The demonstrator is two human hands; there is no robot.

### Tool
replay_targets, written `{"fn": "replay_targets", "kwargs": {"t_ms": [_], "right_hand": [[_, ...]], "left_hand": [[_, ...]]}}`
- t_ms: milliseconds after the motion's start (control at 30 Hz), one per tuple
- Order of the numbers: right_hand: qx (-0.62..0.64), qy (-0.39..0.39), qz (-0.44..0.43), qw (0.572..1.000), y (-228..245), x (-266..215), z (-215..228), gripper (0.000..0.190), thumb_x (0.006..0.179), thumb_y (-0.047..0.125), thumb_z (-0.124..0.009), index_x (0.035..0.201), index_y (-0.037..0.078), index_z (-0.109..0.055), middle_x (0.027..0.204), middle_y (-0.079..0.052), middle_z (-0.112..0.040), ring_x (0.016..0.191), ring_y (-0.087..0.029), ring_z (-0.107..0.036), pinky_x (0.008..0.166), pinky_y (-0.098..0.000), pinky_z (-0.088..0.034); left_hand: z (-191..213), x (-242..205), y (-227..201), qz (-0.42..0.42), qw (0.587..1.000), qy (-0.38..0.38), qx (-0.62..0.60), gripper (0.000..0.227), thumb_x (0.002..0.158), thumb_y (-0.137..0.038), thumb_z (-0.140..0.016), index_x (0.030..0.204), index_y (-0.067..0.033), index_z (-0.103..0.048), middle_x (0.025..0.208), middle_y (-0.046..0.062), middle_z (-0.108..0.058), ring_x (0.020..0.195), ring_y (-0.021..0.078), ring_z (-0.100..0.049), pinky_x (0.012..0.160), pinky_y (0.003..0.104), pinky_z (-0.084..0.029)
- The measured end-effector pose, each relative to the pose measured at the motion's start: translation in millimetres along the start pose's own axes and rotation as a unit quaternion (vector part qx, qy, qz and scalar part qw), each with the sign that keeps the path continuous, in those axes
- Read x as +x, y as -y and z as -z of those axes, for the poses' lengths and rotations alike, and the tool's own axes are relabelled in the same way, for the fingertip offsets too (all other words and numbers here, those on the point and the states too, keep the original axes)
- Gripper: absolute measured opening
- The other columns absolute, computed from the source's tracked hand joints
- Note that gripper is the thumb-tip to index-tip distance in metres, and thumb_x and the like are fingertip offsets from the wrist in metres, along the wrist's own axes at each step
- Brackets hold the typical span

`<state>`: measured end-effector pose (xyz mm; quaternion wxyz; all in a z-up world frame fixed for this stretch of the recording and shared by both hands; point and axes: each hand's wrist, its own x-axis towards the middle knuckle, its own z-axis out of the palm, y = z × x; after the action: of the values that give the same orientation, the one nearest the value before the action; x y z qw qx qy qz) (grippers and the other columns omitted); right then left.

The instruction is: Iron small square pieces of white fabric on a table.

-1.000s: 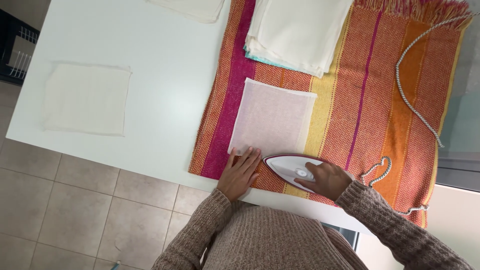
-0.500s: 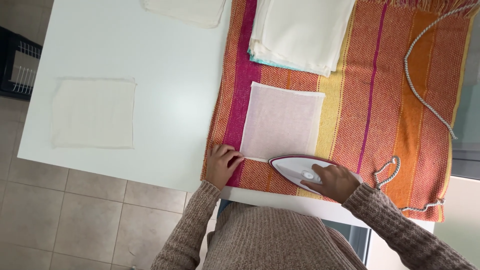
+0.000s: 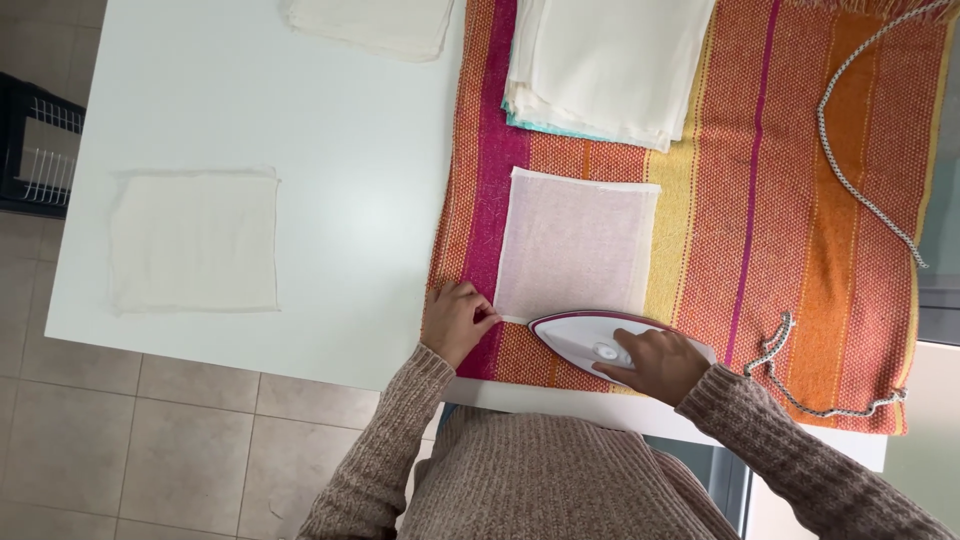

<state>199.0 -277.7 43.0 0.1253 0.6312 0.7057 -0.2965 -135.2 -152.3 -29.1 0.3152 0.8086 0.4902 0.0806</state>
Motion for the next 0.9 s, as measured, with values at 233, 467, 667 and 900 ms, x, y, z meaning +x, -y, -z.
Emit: {"fn": "replay_targets", "kwargs": {"t_ms": [233, 467, 667, 900], "right_hand": [[-0.012, -0.029, 0.006, 0.999, 28, 16, -10, 0.056, 0.090, 0.067, -0.056, 0.110, 0.016, -0.064, 0.082, -0.017, -0.074, 0.083, -0.037, -0.076, 0.071, -0.0446, -0.062], [-0.021, -0.033, 0.024, 0.999, 42, 24, -11, 0.055, 0.092, 0.066, -0.055, 0.109, 0.014, -0.065, 0.080, -0.017, -0.073, 0.082, -0.037, -0.076, 0.070, -0.0427, -0.063], [-0.035, -0.048, 0.033, 0.998, 53, 34, -19, 0.058, 0.092, 0.067, -0.053, 0.107, 0.012, -0.063, 0.079, -0.018, -0.072, 0.080, -0.038, -0.076, 0.068, -0.0442, -0.063], [-0.041, -0.050, 0.035, 0.997, 57, 49, -27, 0.059, 0.093, 0.068, -0.052, 0.107, 0.011, -0.063, 0.078, -0.018, -0.071, 0.080, -0.039, -0.076, 0.068, -0.0442, -0.063]], "left_hand": [[-1, 6, -4, 0.026, 0.998, 0.044, 0.042, 0.014, 0.082, -0.040, -0.076, 0.082, -0.0256, -0.073, 0.091, -0.002, -0.061, 0.102, 0.0219, -0.056, 0.089, 0.044, -0.040], [7, 6, -2, 0.027, 0.998, 0.053, 0.029, 0.015, 0.089, -0.034, -0.071, 0.091, -0.0218, -0.063, 0.095, 0.000, -0.063, 0.105, 0.0231, -0.060, 0.090, 0.046, -0.042], [45, -9, -15, 0.030, 0.996, 0.013, -0.087, 0.024, 0.089, -0.014, -0.072, 0.105, -0.0147, -0.055, 0.090, 0.009, -0.063, 0.093, 0.0306, -0.068, 0.079, 0.043, -0.054], [58, -21, -21, 0.025, 0.986, -0.062, -0.151, 0.015, 0.097, -0.006, -0.058, 0.111, -0.0107, -0.053, 0.098, 0.015, -0.062, 0.098, 0.0336, -0.069, 0.080, 0.043, -0.058]]}}
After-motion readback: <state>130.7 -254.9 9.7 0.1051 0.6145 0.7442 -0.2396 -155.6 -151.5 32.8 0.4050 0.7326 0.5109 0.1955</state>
